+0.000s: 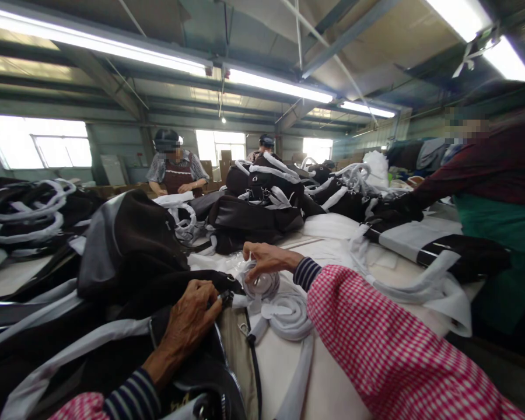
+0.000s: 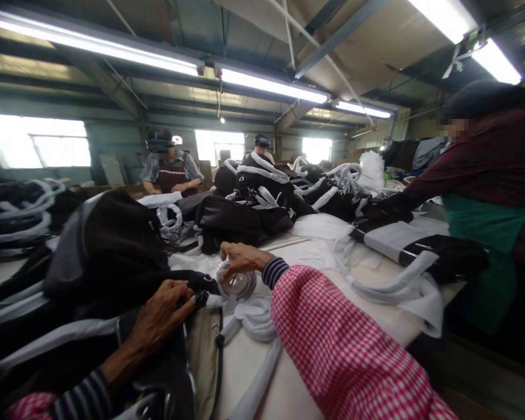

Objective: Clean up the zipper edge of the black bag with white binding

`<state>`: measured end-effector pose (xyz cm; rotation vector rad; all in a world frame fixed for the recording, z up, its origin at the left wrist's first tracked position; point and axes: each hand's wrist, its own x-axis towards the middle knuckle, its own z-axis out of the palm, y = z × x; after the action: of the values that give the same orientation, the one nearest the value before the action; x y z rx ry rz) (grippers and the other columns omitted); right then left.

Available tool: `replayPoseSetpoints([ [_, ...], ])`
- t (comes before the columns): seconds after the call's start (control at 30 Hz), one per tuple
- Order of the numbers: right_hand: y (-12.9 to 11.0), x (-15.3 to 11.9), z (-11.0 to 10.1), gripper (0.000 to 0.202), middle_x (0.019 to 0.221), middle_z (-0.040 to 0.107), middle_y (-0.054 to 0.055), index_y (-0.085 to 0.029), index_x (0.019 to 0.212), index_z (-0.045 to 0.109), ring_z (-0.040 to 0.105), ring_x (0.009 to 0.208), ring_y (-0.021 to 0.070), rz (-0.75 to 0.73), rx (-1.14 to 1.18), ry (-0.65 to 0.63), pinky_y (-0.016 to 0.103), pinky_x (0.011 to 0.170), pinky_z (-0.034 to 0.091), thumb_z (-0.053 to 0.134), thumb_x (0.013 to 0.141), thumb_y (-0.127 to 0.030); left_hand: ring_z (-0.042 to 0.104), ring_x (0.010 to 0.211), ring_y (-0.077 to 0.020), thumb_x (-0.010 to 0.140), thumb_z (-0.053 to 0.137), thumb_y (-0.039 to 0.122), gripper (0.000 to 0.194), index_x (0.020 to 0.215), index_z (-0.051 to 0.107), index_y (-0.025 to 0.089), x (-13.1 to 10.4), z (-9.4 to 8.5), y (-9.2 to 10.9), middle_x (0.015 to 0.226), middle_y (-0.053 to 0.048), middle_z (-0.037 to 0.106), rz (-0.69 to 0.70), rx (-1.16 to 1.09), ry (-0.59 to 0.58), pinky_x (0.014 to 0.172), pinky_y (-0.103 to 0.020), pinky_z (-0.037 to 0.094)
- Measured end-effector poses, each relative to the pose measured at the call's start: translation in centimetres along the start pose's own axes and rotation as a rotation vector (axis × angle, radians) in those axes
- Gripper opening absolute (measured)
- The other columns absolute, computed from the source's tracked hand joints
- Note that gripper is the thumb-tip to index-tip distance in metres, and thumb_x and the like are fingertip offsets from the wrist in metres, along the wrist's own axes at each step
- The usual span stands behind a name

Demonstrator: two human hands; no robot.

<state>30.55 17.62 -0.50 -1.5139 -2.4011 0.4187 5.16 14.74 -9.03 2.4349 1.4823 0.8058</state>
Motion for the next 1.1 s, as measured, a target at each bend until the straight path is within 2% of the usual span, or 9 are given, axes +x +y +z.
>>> replayPoseSetpoints([
  [0.17, 0.5, -3.7, -3.5, 0.031, 0.083, 0.062, -0.003, -0.019, 0.101, 0.072, 0.056, 0.076, 0.0147, -0.125, 0.126, 0.268, 0.024, 0.066, 0.038, 0.082, 0.075, -0.033, 0.062, 0.097, -0.0237, 0.093, 0.048, 0.037, 0.019, 0.084, 0.059, 0.023, 0.0, -0.1, -0.1, 0.108, -0.006, 0.056, 0.010, 0.008, 0.003, 0.086, -0.037, 0.047],
  [0.33, 5.7, -8.9, -5.9, 0.034, 0.084, 0.067, 0.002, -0.015, 0.107, 0.068, 0.060, 0.075, 0.0168, 0.222, 0.178, 0.738, 0.025, 0.065, 0.044, 0.068, 0.084, -0.040, 0.060, 0.101, -0.0237, 0.092, 0.047, 0.036, 0.020, 0.081, 0.058, 0.023, 0.0, -0.1, 0.0, 0.108, -0.006, 0.057, 0.022, -0.002, 0.005, 0.088, -0.037, 0.047],
  [0.4, 8.2, -11.3, -5.2, 0.035, 0.080, 0.067, 0.004, -0.012, 0.108, 0.065, 0.061, 0.069, 0.0184, 0.356, 0.151, 0.785, 0.027, 0.059, 0.044, 0.060, 0.089, -0.041, 0.060, 0.103, -0.0238, 0.091, 0.047, 0.036, 0.019, 0.082, 0.058, 0.023, 0.0, 0.0, -0.1, 0.110, -0.006, 0.056, 0.017, -0.002, 0.004, 0.089, -0.037, 0.046],
  [0.5, 10.8, -14.8, -2.4, 0.025, 0.069, 0.064, 0.004, -0.013, 0.097, 0.065, 0.059, 0.060, 0.0192, 0.456, 0.089, 0.721, 0.028, 0.055, 0.044, 0.055, 0.091, -0.036, 0.060, 0.098, -0.0228, 0.092, 0.047, 0.036, 0.019, 0.084, 0.058, 0.023, 0.0, 0.0, -0.1, 0.110, -0.006, 0.055, 0.012, 0.003, 0.001, 0.087, -0.037, 0.046],
  [0.6, 11.1, -17.6, 0.5, 0.008, 0.081, 0.067, 0.006, -0.017, 0.089, 0.066, 0.064, 0.078, 0.0239, 0.475, -0.021, 0.666, 0.034, 0.071, 0.050, 0.064, 0.084, -0.024, 0.060, 0.096, -0.0230, 0.092, 0.047, 0.037, 0.020, 0.084, 0.058, 0.023, 0.0, -0.1, -0.2, 0.108, -0.006, 0.055, 0.027, 0.004, -0.002, 0.086, -0.037, 0.046],
  [0.73, 8.3, -18.7, 2.3, 0.014, 0.115, 0.066, 0.013, -0.019, 0.102, 0.068, 0.057, 0.112, 0.0316, 0.389, -0.302, 0.633, 0.044, 0.094, 0.047, 0.064, 0.089, -0.020, 0.060, 0.099, -0.0248, 0.090, 0.050, 0.040, 0.021, 0.082, 0.059, 0.023, 0.0, -0.1, -0.2, 0.108, -0.006, 0.057, 0.032, -0.027, 0.018, 0.088, -0.038, 0.047],
  [0.8, 6.0, -18.4, 2.8, 0.018, 0.116, 0.066, 0.012, -0.020, 0.110, 0.067, 0.057, 0.113, 0.0306, 0.272, -0.374, 0.533, 0.044, 0.097, 0.046, 0.062, 0.096, -0.029, 0.061, 0.099, -0.0253, 0.089, 0.051, 0.040, 0.020, 0.082, 0.060, 0.023, 0.0, -0.1, -0.2, 0.108, -0.006, 0.058, 0.022, -0.040, 0.030, 0.088, -0.039, 0.048],
  [0.93, 1.7, -17.2, 4.3, 0.045, 0.123, 0.066, 0.011, -0.023, 0.130, 0.060, 0.061, 0.113, 0.0303, 0.139, -0.185, 0.274, 0.044, 0.099, 0.047, 0.066, 0.095, -0.050, 0.062, 0.105, -0.0286, 0.088, 0.050, 0.042, 0.024, 0.082, 0.061, 0.022, 0.0, -0.3, 0.1, 0.112, -0.009, 0.060, 0.003, -0.069, 0.040, 0.094, -0.044, 0.048],
  [1.1, 0.1, -16.1, 6.5, 0.051, 0.128, 0.061, 0.012, -0.023, 0.129, 0.061, 0.057, 0.115, 0.0348, 0.133, -0.218, 0.176, 0.047, 0.096, 0.047, 0.077, 0.082, -0.034, 0.063, 0.109, -0.0301, 0.088, 0.049, 0.044, 0.027, 0.087, 0.063, 0.021, -0.3, -1.3, 0.6, 0.114, -0.011, 0.066, -0.045, -0.168, 0.037, 0.100, -0.045, 0.047],
])
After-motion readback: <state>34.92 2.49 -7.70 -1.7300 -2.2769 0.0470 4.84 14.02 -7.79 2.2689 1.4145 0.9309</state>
